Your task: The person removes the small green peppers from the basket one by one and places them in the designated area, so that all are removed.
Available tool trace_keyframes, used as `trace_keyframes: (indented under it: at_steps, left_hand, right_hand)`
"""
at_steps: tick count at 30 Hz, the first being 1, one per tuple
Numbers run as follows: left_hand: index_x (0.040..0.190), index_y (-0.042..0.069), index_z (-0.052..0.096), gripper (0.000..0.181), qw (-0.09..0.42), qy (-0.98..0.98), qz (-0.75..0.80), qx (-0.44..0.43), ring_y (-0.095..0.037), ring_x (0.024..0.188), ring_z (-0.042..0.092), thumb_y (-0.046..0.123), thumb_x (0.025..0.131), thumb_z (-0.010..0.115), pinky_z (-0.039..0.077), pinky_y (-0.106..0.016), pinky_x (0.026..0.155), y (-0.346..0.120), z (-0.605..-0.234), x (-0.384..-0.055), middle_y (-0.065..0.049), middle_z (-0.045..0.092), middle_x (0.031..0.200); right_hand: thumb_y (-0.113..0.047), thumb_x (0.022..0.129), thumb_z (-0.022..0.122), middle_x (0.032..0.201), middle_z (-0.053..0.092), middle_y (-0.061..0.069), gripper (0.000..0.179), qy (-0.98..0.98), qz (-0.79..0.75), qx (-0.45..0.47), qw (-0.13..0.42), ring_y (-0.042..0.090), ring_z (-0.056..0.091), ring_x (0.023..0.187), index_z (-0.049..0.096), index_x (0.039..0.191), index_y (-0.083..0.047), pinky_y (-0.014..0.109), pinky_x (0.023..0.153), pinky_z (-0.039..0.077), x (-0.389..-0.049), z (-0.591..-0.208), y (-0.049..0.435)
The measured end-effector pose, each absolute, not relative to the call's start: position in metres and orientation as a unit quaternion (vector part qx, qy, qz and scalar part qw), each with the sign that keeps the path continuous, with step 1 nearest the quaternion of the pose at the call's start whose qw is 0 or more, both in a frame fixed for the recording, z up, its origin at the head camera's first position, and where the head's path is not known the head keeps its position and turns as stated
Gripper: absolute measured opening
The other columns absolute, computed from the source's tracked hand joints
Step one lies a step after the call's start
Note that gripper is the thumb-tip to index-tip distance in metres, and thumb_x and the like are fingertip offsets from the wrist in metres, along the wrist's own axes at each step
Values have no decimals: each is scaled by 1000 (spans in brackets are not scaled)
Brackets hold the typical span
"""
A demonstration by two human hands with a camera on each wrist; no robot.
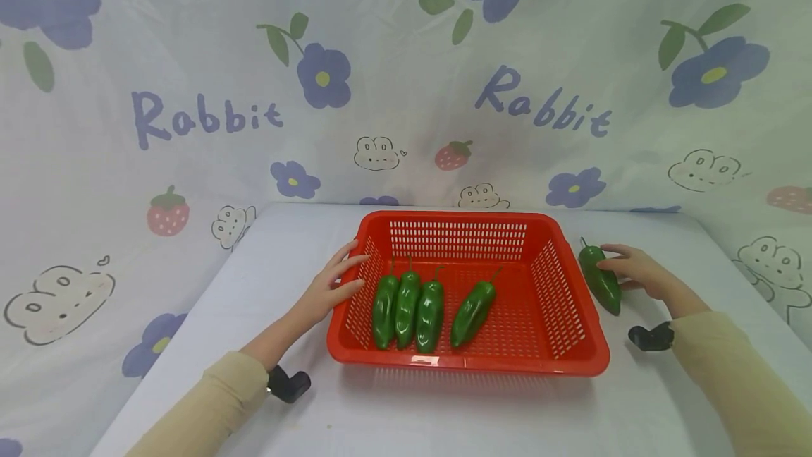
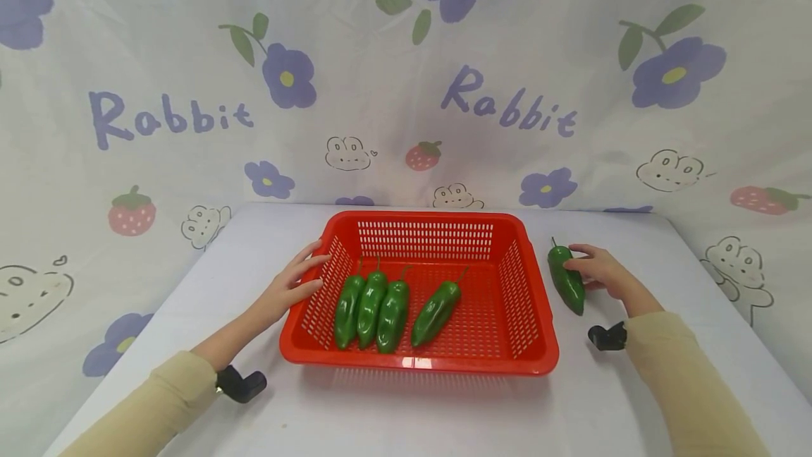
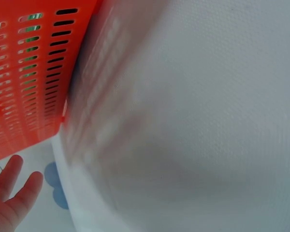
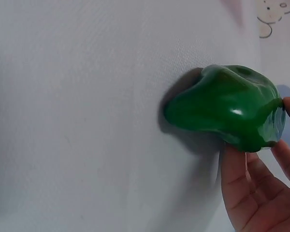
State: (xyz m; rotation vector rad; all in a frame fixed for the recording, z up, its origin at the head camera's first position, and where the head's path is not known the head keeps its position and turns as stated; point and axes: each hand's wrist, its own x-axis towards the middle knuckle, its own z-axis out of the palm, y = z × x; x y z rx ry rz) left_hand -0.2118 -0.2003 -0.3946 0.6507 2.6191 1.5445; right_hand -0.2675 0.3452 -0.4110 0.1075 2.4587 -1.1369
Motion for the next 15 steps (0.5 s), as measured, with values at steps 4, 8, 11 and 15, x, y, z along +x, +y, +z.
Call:
trace_keyframes:
  at_steps: [4, 8, 11, 15]
  left_hand:
    - [132, 6, 46, 44, 15, 844, 494, 210, -38, 131, 28, 18, 90, 54, 49, -46, 86, -200, -395, -212, -10, 16, 152]
    - [132, 6, 46, 45, 16, 845, 492, 209, -38, 132, 27, 18, 90, 54, 49, -46, 86, -200, -394, -211, -10, 16, 152]
    - [132, 5, 46, 45, 15, 845, 492, 209, -38, 132, 27, 18, 90, 54, 49, -46, 86, -199, -393, -211, -10, 16, 152]
    - [132, 5, 46, 45, 15, 842, 496, 211, -38, 132, 28, 17, 90, 54, 49, -47, 86, -199, -392, -210, -10, 15, 152]
  right_hand:
    - [-37, 94, 46, 135, 24, 39, 76, 885, -412, 38, 214, 51, 35, 119, 6, 143, 6, 54, 91, 44, -267, -411, 348]
    - [-38, 94, 46, 135, 26, 39, 77, 886, -410, 34, 212, 51, 36, 119, 6, 142, 6, 53, 89, 45, -267, -411, 350]
    - [-38, 94, 46, 135, 26, 39, 77, 887, -411, 28, 210, 52, 36, 119, 6, 142, 7, 52, 87, 47, -266, -409, 352]
    - [-39, 93, 47, 136, 25, 39, 79, 887, -410, 26, 212, 52, 34, 120, 6, 142, 7, 51, 86, 48, -266, -403, 351]
